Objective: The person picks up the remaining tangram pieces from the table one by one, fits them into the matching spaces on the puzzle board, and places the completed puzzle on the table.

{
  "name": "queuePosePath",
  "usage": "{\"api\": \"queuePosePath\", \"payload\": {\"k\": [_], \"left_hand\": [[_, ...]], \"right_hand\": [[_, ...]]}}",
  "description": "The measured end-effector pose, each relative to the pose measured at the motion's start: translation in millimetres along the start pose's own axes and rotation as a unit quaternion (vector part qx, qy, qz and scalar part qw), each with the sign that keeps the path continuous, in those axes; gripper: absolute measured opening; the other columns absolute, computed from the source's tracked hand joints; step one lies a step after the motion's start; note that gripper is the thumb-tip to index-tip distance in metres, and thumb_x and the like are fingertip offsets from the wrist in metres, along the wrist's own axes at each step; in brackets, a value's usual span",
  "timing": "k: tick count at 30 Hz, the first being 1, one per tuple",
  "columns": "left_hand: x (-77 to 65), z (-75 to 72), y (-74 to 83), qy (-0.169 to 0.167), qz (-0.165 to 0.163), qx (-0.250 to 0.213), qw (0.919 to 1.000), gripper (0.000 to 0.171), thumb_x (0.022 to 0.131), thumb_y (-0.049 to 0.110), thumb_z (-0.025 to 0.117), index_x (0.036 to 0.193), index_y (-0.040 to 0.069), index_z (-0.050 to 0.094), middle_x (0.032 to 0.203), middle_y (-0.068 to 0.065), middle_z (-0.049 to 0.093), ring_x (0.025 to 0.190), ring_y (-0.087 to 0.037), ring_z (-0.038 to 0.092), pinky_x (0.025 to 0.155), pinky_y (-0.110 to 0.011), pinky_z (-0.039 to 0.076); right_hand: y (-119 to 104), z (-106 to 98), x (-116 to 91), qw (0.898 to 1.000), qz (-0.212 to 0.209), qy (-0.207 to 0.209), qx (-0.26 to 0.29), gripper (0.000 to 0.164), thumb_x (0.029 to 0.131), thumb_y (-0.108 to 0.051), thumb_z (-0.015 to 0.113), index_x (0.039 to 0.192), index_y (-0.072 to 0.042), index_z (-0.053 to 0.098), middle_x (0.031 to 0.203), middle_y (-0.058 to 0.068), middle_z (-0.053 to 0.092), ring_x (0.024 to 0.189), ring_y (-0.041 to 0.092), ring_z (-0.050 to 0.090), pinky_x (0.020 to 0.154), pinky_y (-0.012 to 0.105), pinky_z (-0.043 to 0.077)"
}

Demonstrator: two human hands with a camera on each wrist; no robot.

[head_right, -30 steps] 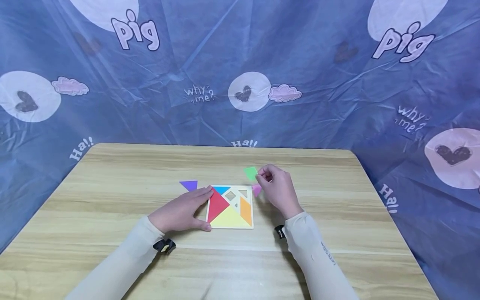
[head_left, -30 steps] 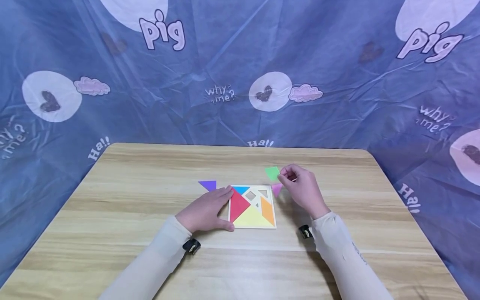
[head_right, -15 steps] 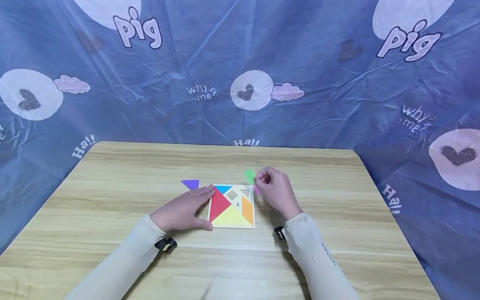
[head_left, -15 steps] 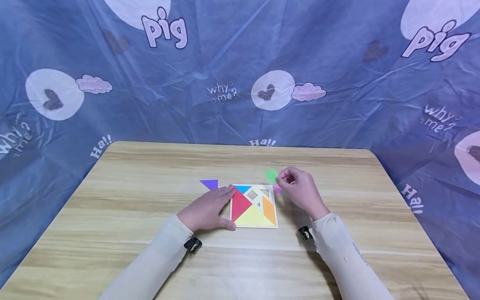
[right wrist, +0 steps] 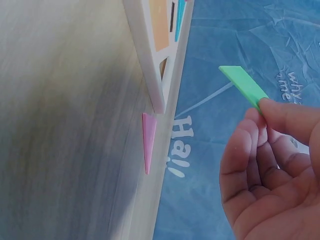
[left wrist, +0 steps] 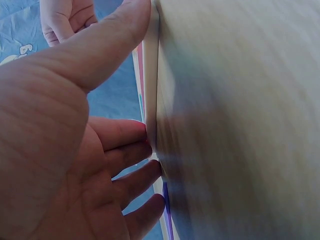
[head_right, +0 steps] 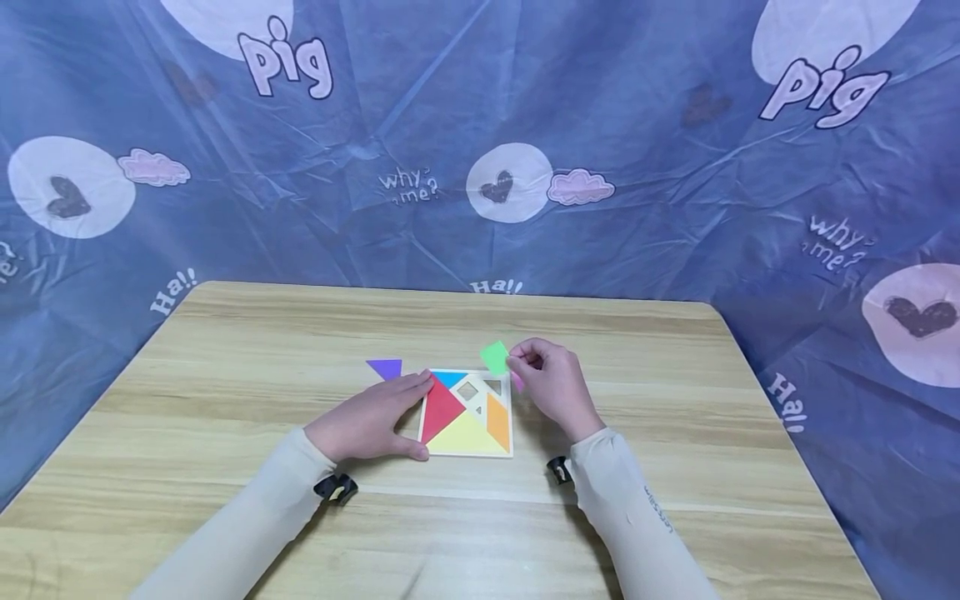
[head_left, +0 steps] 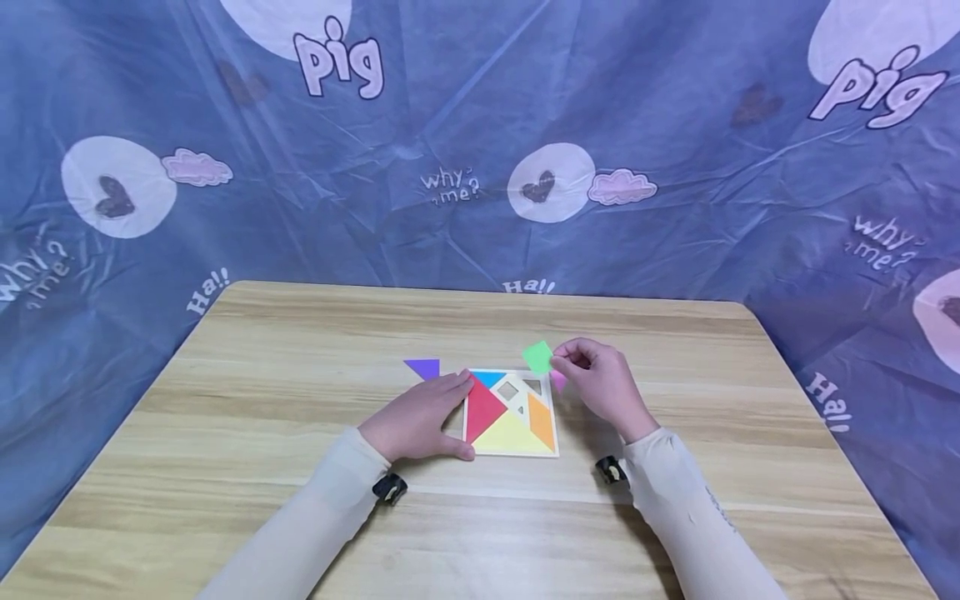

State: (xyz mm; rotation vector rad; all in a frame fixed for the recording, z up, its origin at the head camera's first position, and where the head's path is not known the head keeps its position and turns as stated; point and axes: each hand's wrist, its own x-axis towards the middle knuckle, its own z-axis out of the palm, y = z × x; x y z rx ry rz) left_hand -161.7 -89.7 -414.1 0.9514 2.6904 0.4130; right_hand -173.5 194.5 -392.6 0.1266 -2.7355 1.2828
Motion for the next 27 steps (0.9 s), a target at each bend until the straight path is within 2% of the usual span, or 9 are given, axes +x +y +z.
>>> {"api": "queuePosePath", "payload": {"k": [14,27], "left_hand": [[0.4,1.5,-0.2,0.003,0.001,0.004,1.0000,0.104,0.074,0.065,0.067,0.150,0.008,0.025,0.157,-0.004,0.021,0.143,-0.020,0.021,0.116,-0.035,0.023],[0.6,2.2,-0.1,0.003,-0.002,0.002,1.0000,0.104,0.074,0.063,0.069,0.151,0.008,0.025,0.157,-0.004,0.021,0.143,-0.020,0.021,0.116,-0.035,0.022]], "right_hand": [[-1.1,2.4,-0.4,0.999,-0.029,0.012,0.034,0.008,0.087,-0.014,0.069,0.095,-0.013,0.070,0.079,0.004,0.065,0.070,0.019,0.056,0.056,0.022,0.047],[-0.4,7.5,-2.6,0.998,-0.015,-0.008,0.061,0.006,0.088,-0.016,0.067,0.093,-0.013,0.070,0.081,0.014,0.067,0.065,0.023,0.059,0.048,0.022,0.045]]}}
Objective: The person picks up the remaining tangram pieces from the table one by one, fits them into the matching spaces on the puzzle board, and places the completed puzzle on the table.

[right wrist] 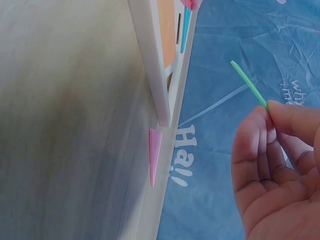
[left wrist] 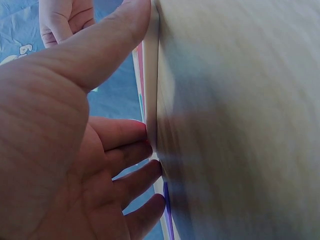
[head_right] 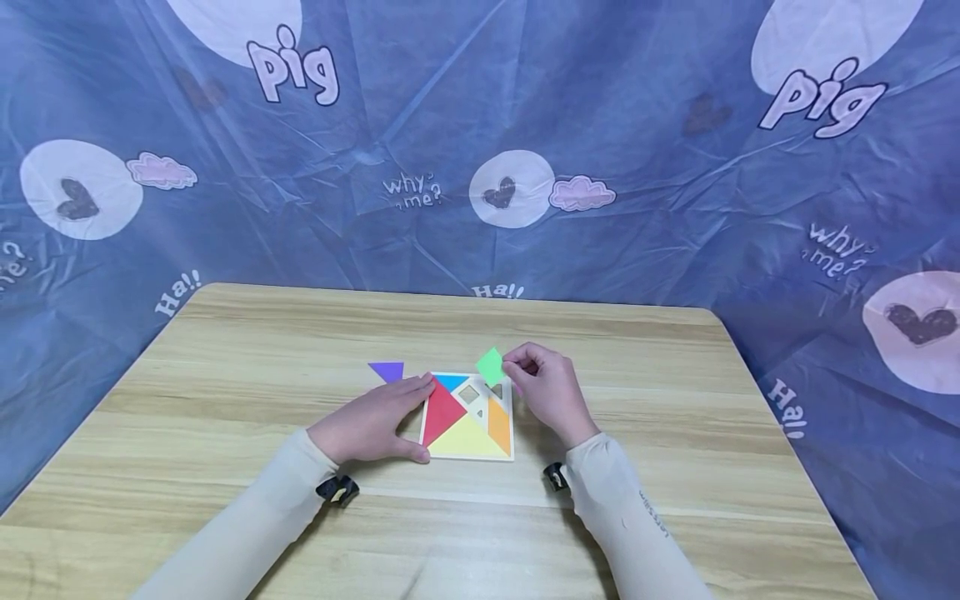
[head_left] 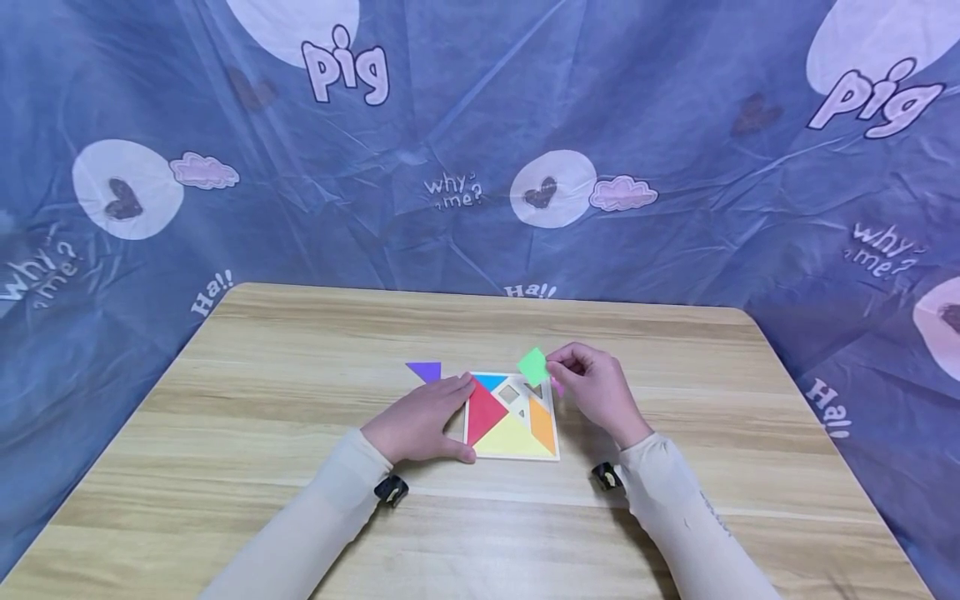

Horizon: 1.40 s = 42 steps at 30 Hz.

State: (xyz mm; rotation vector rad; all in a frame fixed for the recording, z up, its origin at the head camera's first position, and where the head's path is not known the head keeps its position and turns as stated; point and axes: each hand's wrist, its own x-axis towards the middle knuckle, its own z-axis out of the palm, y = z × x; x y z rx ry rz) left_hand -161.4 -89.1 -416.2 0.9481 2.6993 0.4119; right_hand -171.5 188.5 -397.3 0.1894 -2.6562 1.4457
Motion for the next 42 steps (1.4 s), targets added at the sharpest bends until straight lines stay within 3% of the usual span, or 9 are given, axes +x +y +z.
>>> {"api": "queuePosePath", "payload": {"k": [8,15,25,42], "left_hand": [[-0.5,-1.2,0.7,0.002,0.004,0.002,1.0000,0.104,0.074,0.063,0.068,0.150,0.008,0.024,0.157,-0.004,0.021,0.143,-0.021,0.021,0.116,-0.035,0.022],[-1.1,-0.4,0.4,0.000,0.002,0.002,1.0000,0.104,0.074,0.064,0.068,0.150,0.008,0.024,0.157,-0.004,0.021,0.143,-0.021,0.021,0.116,-0.035,0.023],[0.6,0.4,-0.2,-0.006,-0.006,0.003,1.0000,0.106,0.073,0.066,0.068,0.151,0.010,0.024,0.158,-0.003,0.020,0.143,-0.020,0.021,0.115,-0.036,0.024],[0.2,0.2,-0.3,0.000,0.002,-0.002,1.0000,0.105,0.073,0.064,0.068,0.151,0.008,0.024,0.157,-0.004,0.021,0.143,-0.021,0.022,0.115,-0.036,0.024]], "right_hand": [[-1.2,3.8,-1.2,1.000,0.012,-0.017,0.004,0.004,0.089,-0.017,0.067,0.092,-0.014,0.069,0.075,0.016,0.064,0.064,0.024,0.056,0.047,0.023,0.043],[-0.4,10.0,-2.2,1.000,0.009,-0.026,-0.010,0.005,0.088,-0.019,0.068,0.091,-0.015,0.070,0.077,0.005,0.064,0.068,0.021,0.053,0.052,0.024,0.044],[-7.1,18.6,-0.4,0.998,-0.001,-0.056,-0.030,0.003,0.089,-0.018,0.067,0.090,-0.016,0.070,0.078,0.001,0.065,0.069,0.019,0.053,0.058,0.027,0.046],[-7.9,29.3,6.8,0.993,0.037,-0.099,-0.051,0.006,0.088,-0.019,0.068,0.089,-0.013,0.069,0.078,0.000,0.061,0.073,0.018,0.052,0.062,0.029,0.048]]}}
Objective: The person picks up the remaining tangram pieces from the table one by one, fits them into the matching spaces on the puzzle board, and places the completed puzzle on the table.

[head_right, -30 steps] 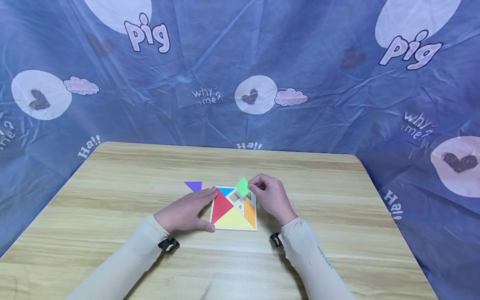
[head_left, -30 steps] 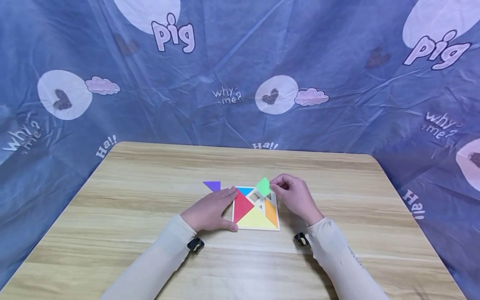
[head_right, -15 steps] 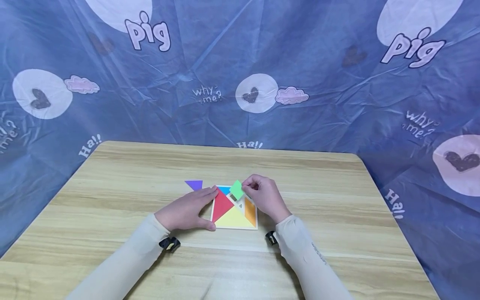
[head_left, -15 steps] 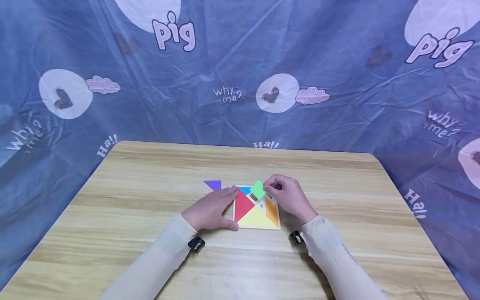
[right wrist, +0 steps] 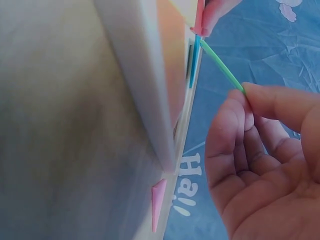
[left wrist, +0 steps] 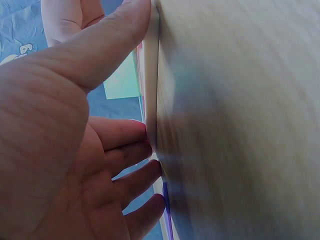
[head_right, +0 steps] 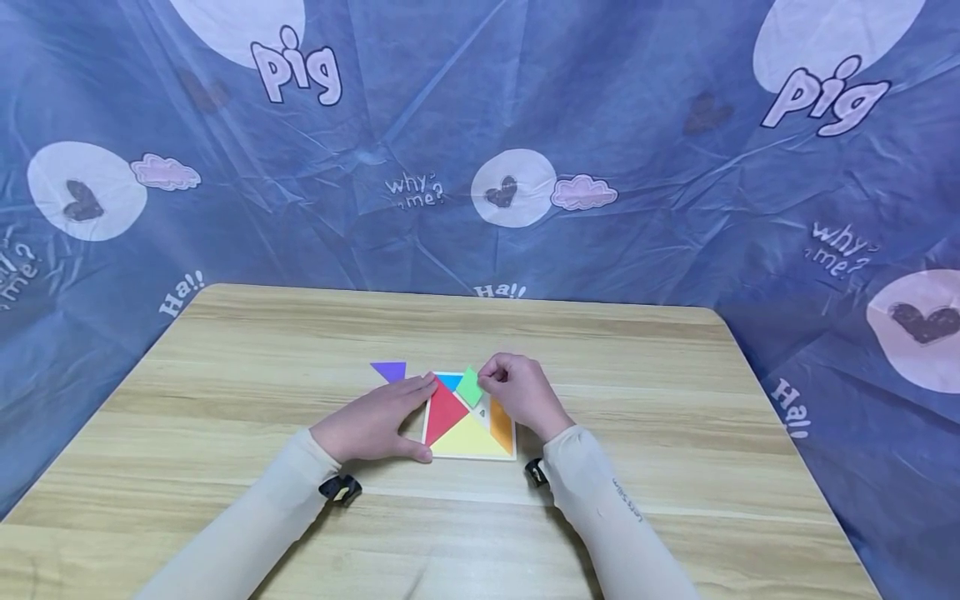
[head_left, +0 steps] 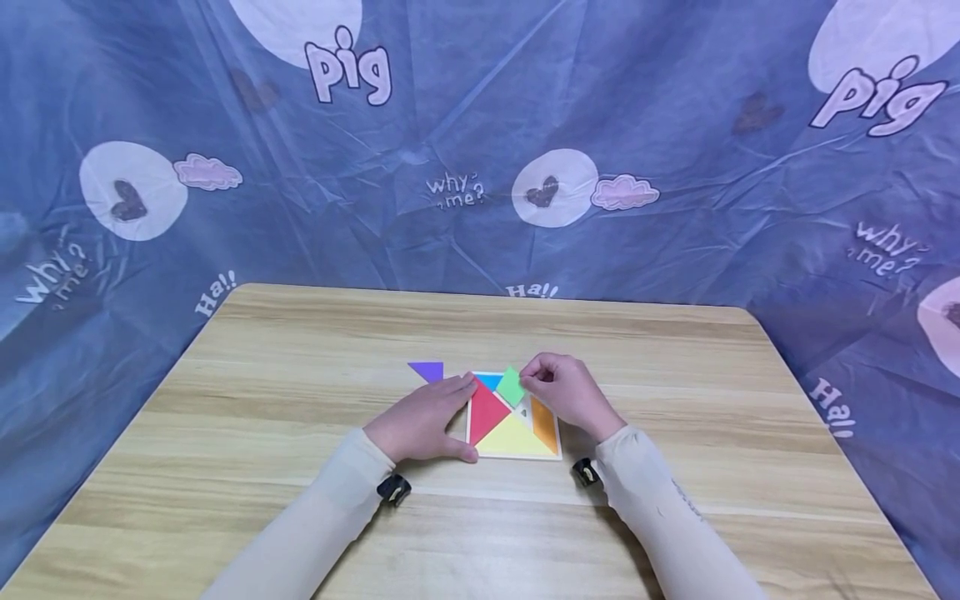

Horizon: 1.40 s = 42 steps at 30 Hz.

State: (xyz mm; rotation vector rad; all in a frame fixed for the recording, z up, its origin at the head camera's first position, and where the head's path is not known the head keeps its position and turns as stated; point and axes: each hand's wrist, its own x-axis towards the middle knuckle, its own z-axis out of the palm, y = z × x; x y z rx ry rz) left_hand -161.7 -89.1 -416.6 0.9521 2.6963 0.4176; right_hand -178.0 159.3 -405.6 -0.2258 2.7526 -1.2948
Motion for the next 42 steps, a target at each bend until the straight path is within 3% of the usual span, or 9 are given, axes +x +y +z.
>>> {"api": "queuePosePath", "payload": {"k": [18,25,34,42], "left_hand": [[-0.7,-0.8,1.3,-0.004,-0.003,-0.004,1.0000,0.105,0.073,0.064,0.069,0.151,0.009,0.024,0.158,-0.003,0.020,0.144,-0.020,0.021,0.116,-0.036,0.024],[-0.9,-1.5,2.4,-0.004,-0.004,-0.002,1.0000,0.105,0.074,0.064,0.068,0.151,0.009,0.024,0.157,-0.003,0.020,0.143,-0.020,0.021,0.115,-0.036,0.024],[-0.9,-1.8,2.8,-0.002,0.000,0.000,1.0000,0.105,0.073,0.064,0.069,0.150,0.007,0.024,0.157,-0.004,0.020,0.143,-0.021,0.022,0.115,-0.037,0.024],[-1.3,-2.9,3.6,0.001,0.002,-0.004,1.0000,0.105,0.073,0.063,0.070,0.150,0.006,0.025,0.157,-0.005,0.022,0.143,-0.022,0.023,0.115,-0.037,0.024]], "right_hand": [[3.7,4.6,3.4,0.999,-0.010,-0.019,-0.025,0.004,0.085,-0.013,0.071,0.087,-0.011,0.068,0.076,-0.001,0.061,0.072,0.016,0.055,0.064,0.028,0.051],[2.1,4.8,3.8,0.995,-0.034,-0.030,-0.085,0.008,0.084,-0.012,0.072,0.086,-0.015,0.065,0.078,-0.003,0.061,0.073,0.014,0.056,0.068,0.027,0.051],[0.6,5.9,2.8,0.989,-0.058,-0.023,-0.135,0.009,0.082,-0.013,0.073,0.089,-0.011,0.068,0.085,-0.001,0.060,0.078,0.014,0.055,0.074,0.028,0.051],[1.6,6.1,1.8,0.976,-0.092,-0.036,-0.192,0.012,0.084,-0.016,0.070,0.094,-0.009,0.072,0.091,0.000,0.059,0.087,0.018,0.052,0.081,0.033,0.049]]}}
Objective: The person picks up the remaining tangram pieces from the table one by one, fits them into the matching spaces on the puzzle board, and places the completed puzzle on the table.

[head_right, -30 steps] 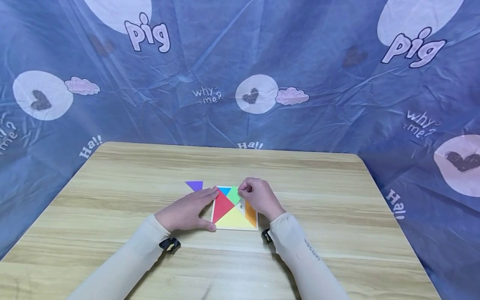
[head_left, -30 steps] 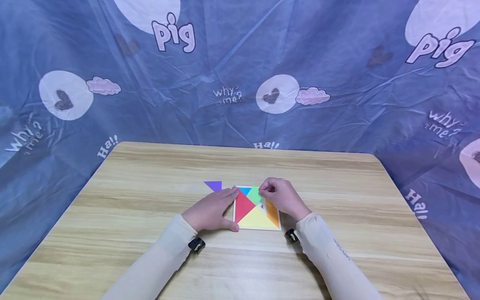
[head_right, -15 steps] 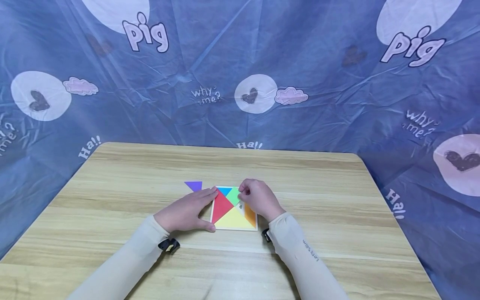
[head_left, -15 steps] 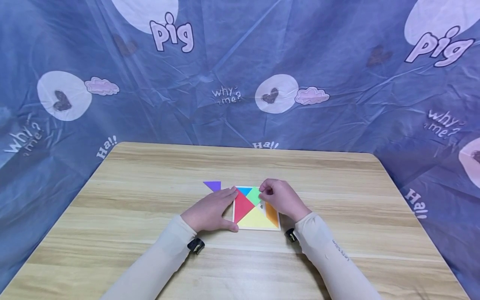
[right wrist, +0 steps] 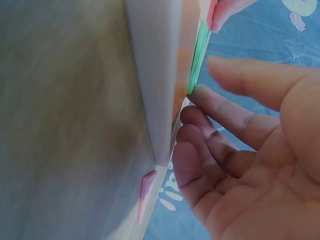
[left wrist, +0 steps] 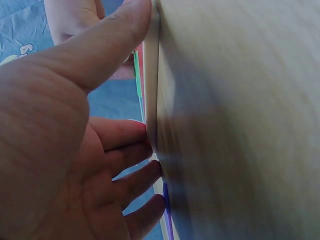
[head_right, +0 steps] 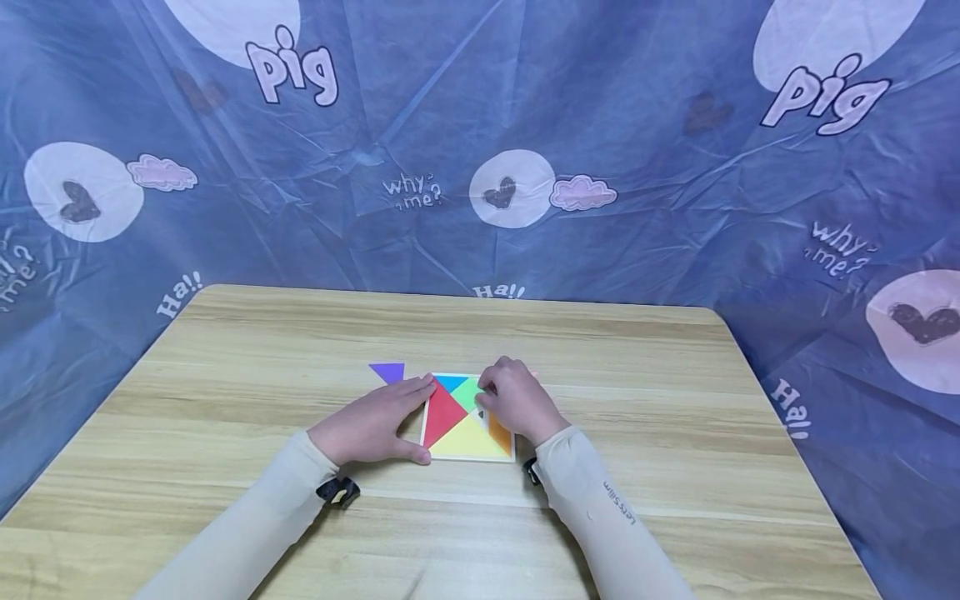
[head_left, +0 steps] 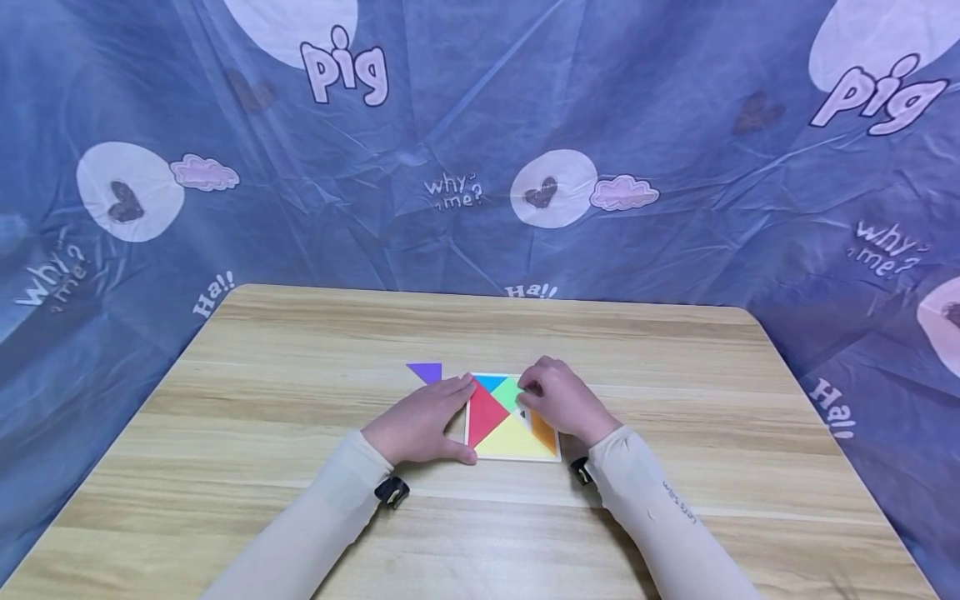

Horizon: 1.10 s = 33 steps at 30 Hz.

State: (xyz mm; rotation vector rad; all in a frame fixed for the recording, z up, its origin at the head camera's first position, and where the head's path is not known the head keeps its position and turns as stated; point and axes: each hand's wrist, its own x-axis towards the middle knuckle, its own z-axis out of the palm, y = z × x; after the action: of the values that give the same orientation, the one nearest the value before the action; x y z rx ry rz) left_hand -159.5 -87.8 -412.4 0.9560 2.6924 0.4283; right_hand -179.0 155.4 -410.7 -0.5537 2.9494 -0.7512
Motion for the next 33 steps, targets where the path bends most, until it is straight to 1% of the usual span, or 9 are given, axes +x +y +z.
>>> {"api": "queuePosePath", "payload": {"k": [5,7,10,13,15,20,24,27,33], "left_hand": [[0.3,0.6,-0.1,0.001,0.000,0.002,1.0000,0.104,0.074,0.063,0.069,0.150,0.007,0.025,0.157,-0.005,0.022,0.143,-0.021,0.023,0.115,-0.037,0.024],[0.5,1.0,-0.2,0.000,-0.001,0.004,1.0000,0.105,0.074,0.063,0.069,0.150,0.007,0.025,0.157,-0.005,0.021,0.143,-0.021,0.023,0.115,-0.036,0.024],[0.5,1.5,-0.2,0.000,-0.002,0.005,1.0000,0.105,0.073,0.064,0.069,0.150,0.008,0.025,0.157,-0.004,0.021,0.143,-0.021,0.023,0.115,-0.037,0.025],[0.5,2.1,-0.8,0.001,-0.002,0.006,1.0000,0.105,0.073,0.064,0.068,0.150,0.008,0.025,0.157,-0.004,0.021,0.143,-0.021,0.023,0.115,-0.037,0.025],[0.4,2.4,-1.1,0.002,-0.003,0.006,1.0000,0.104,0.073,0.064,0.069,0.150,0.008,0.025,0.157,-0.004,0.021,0.143,-0.021,0.023,0.115,-0.037,0.025],[0.3,2.5,-1.6,0.002,-0.002,0.007,1.0000,0.105,0.073,0.064,0.069,0.150,0.008,0.025,0.157,-0.004,0.021,0.143,-0.021,0.023,0.115,-0.037,0.025],[0.6,2.5,-1.8,0.003,0.000,0.007,1.0000,0.105,0.073,0.064,0.068,0.150,0.008,0.025,0.157,-0.004,0.022,0.143,-0.021,0.023,0.115,-0.037,0.025],[0.7,2.4,-1.9,0.004,-0.001,0.006,1.0000,0.105,0.073,0.064,0.068,0.150,0.008,0.025,0.157,-0.004,0.021,0.143,-0.021,0.023,0.115,-0.037,0.025],[0.6,2.5,-2.4,0.003,0.000,0.007,1.0000,0.105,0.073,0.064,0.068,0.150,0.008,0.025,0.157,-0.004,0.021,0.143,-0.021,0.023,0.115,-0.037,0.025]], "right_hand": [[-1.8,-0.7,-1.3,1.000,-0.014,-0.010,-0.011,0.011,0.086,-0.018,0.068,0.090,-0.011,0.075,0.088,-0.001,0.060,0.084,0.016,0.052,0.078,0.031,0.049],[-4.3,-1.7,-3.2,0.999,-0.025,-0.014,-0.029,0.010,0.087,-0.019,0.068,0.088,-0.013,0.076,0.087,-0.001,0.060,0.083,0.015,0.052,0.077,0.031,0.049],[-6.7,-2.0,-6.0,0.996,-0.056,-0.018,-0.071,0.011,0.087,-0.021,0.067,0.083,-0.015,0.075,0.085,0.000,0.059,0.080,0.016,0.051,0.075,0.031,0.049],[-7.4,-2.3,-8.5,0.992,-0.081,-0.019,-0.099,0.011,0.086,-0.023,0.069,0.085,-0.014,0.073,0.088,0.003,0.059,0.081,0.018,0.052,0.076,0.033,0.049],[-7.3,-3.4,-9.5,0.992,-0.083,-0.025,-0.096,0.014,0.086,-0.024,0.070,0.091,-0.011,0.074,0.091,0.005,0.060,0.084,0.019,0.053,0.077,0.033,0.050],[-7.4,-7.5,-11.0,0.995,-0.066,-0.039,-0.066,0.027,0.086,-0.023,0.070,0.106,-0.006,0.071,0.096,0.005,0.062,0.085,0.017,0.054,0.079,0.033,0.050],[-6.7,-9.2,-11.8,0.994,-0.074,-0.045,-0.062,0.026,0.087,-0.022,0.069,0.108,-0.007,0.071,0.097,0.003,0.063,0.087,0.015,0.054,0.080,0.033,0.050],[-6.7,-9.7,-12.5,0.993,-0.089,-0.050,-0.065,0.022,0.087,-0.022,0.068,0.103,-0.008,0.074,0.097,0.003,0.063,0.088,0.016,0.054,0.081,0.032,0.050],[-7.6,-9.6,-13.9,0.990,-0.105,-0.050,-0.077,0.022,0.086,-0.021,0.070,0.102,-0.006,0.074,0.094,0.003,0.062,0.087,0.018,0.055,0.079,0.032,0.050]]}}
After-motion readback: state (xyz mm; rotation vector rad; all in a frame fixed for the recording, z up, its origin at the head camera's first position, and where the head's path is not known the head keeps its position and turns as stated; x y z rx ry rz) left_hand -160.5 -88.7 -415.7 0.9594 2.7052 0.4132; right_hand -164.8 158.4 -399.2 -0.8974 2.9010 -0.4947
